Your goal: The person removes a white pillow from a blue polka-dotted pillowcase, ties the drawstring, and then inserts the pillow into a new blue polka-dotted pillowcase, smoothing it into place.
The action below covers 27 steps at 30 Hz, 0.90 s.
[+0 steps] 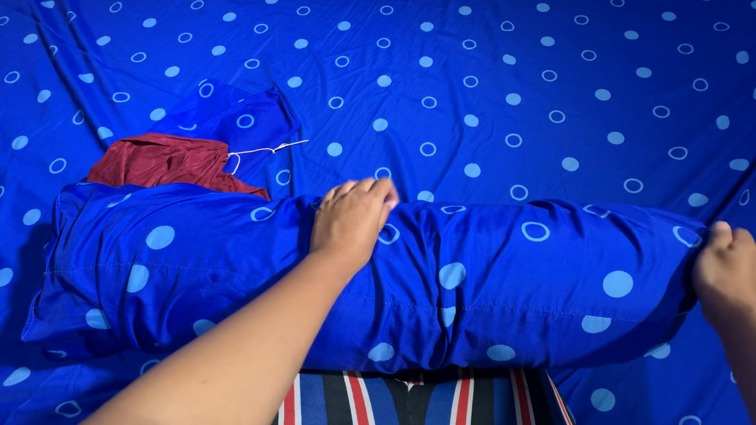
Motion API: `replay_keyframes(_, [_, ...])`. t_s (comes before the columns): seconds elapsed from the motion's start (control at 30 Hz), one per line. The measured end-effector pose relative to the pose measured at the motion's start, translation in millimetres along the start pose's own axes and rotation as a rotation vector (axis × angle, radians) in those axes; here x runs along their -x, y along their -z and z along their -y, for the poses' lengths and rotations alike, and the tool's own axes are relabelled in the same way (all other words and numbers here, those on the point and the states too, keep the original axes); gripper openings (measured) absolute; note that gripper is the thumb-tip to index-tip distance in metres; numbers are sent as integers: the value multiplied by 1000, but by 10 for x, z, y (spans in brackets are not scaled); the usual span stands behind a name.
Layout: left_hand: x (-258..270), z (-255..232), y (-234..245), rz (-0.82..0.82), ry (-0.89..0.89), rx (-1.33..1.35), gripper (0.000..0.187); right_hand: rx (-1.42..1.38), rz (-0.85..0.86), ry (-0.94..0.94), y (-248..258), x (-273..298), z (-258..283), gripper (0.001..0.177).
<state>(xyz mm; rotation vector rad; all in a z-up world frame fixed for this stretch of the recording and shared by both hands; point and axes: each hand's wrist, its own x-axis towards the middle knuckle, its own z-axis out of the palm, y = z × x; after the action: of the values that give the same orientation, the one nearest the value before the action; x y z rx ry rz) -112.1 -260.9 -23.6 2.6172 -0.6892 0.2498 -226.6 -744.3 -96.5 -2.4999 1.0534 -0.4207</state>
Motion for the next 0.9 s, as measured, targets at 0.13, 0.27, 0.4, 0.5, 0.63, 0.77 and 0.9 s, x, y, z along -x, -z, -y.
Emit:
replay_keyframes(0.13, [196,-333,236,92,-498,246,62,-119,-46,-198,-133,337,-223,62])
replay_keyframes(0.27, [153,-474,220,207,-676,212,94,-300,33,-324,-204,672,-177,60])
replay_keyframes(0.4, [-172,-249,121,82,-382,17,73,-482,79,-179,-113,677,203,53])
replay_keyframes(0.5, [-391,-164,-3,55,-96,-99,56,-484,115,27,-3,590,522,49])
replay_keyframes(0.63, [-349,-142,-159,-78,-4,-145,48,-345,-22,69,-2,635,763,54])
replay_keyframes(0.77, [-88,-42,-199,-81,-27,-158,57,-164,-127,324,-102,716,834,35])
replay_keyframes(0.9, [-110,76,-201,-54,-57,-143,64,12,-161,314,-116,633,862,32])
